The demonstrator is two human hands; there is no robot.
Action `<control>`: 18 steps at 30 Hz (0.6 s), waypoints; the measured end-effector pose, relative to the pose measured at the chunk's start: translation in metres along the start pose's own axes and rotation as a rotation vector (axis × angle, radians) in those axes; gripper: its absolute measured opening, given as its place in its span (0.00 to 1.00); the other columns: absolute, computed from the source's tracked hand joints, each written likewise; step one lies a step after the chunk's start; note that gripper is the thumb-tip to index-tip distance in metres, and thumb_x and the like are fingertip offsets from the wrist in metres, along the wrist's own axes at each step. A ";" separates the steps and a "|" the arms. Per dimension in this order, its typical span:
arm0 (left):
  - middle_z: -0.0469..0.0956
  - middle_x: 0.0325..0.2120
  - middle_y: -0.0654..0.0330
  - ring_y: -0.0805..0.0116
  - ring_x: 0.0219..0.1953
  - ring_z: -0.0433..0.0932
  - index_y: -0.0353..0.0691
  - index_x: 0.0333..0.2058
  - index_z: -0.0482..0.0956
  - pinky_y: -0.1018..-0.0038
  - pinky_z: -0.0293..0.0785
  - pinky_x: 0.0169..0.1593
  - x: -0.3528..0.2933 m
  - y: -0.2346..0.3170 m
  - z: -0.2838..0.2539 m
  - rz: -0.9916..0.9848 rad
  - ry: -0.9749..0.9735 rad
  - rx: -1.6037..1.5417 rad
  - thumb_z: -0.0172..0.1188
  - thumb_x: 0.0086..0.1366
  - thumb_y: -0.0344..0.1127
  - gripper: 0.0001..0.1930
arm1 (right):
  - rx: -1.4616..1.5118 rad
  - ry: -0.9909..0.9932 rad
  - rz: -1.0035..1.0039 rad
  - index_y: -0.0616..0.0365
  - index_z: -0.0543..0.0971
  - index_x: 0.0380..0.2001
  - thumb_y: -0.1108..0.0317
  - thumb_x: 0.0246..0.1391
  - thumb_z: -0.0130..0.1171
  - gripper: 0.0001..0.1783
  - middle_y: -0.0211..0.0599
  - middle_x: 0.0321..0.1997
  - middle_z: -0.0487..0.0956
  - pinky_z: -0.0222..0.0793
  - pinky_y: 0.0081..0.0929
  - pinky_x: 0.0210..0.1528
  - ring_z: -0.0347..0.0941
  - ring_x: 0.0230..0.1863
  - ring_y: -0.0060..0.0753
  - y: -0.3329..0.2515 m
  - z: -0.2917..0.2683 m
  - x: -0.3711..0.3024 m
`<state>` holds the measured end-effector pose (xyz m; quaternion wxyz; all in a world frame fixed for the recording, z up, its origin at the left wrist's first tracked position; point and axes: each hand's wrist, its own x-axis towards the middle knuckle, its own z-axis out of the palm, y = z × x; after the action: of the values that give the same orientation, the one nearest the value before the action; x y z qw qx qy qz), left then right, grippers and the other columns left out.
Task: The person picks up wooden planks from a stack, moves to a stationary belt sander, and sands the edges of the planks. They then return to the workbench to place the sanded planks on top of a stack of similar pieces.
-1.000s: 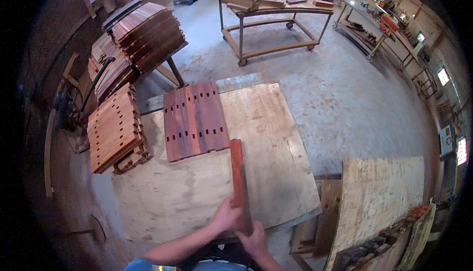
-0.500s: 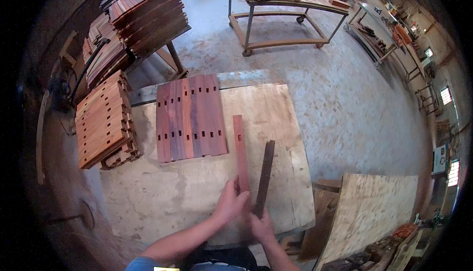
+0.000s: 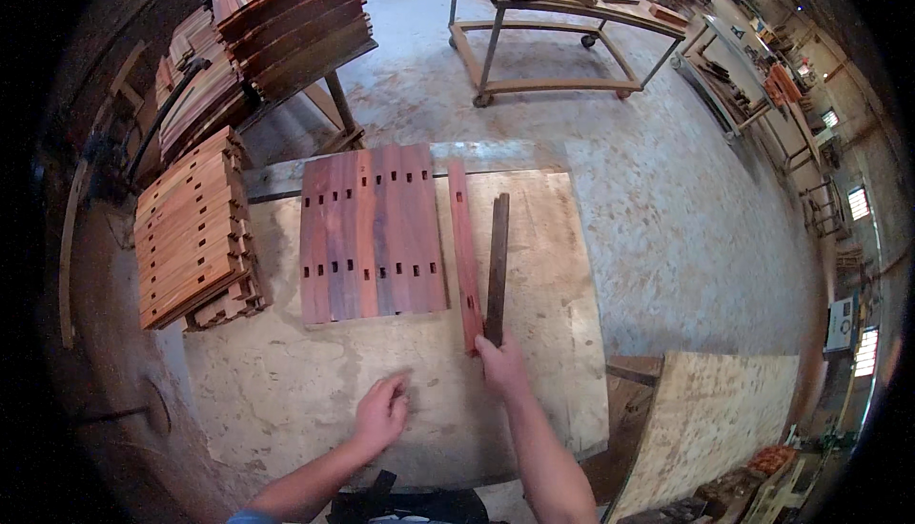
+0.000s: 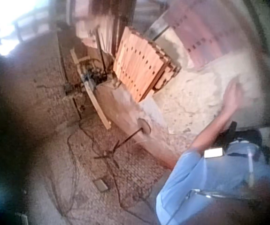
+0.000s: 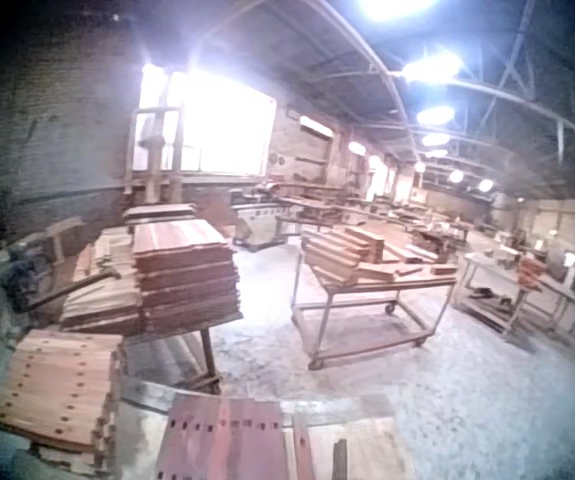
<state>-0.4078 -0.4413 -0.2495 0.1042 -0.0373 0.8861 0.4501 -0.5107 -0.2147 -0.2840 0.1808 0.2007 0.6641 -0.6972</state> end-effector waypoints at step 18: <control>0.63 0.51 0.44 0.44 0.52 0.64 0.31 0.49 0.67 0.55 0.57 0.59 0.059 -0.036 -0.086 0.040 0.454 0.423 0.64 0.47 0.28 0.28 | -0.169 -0.010 -0.152 0.58 0.73 0.45 0.73 0.55 0.51 0.13 0.27 0.30 0.74 0.69 0.23 0.34 0.69 0.31 0.19 -0.025 0.033 0.070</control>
<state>-0.4730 -0.5305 -0.2416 -0.1000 -0.0968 0.9613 0.2379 -0.5845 -0.2456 -0.2973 0.1471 0.1306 0.7330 -0.6511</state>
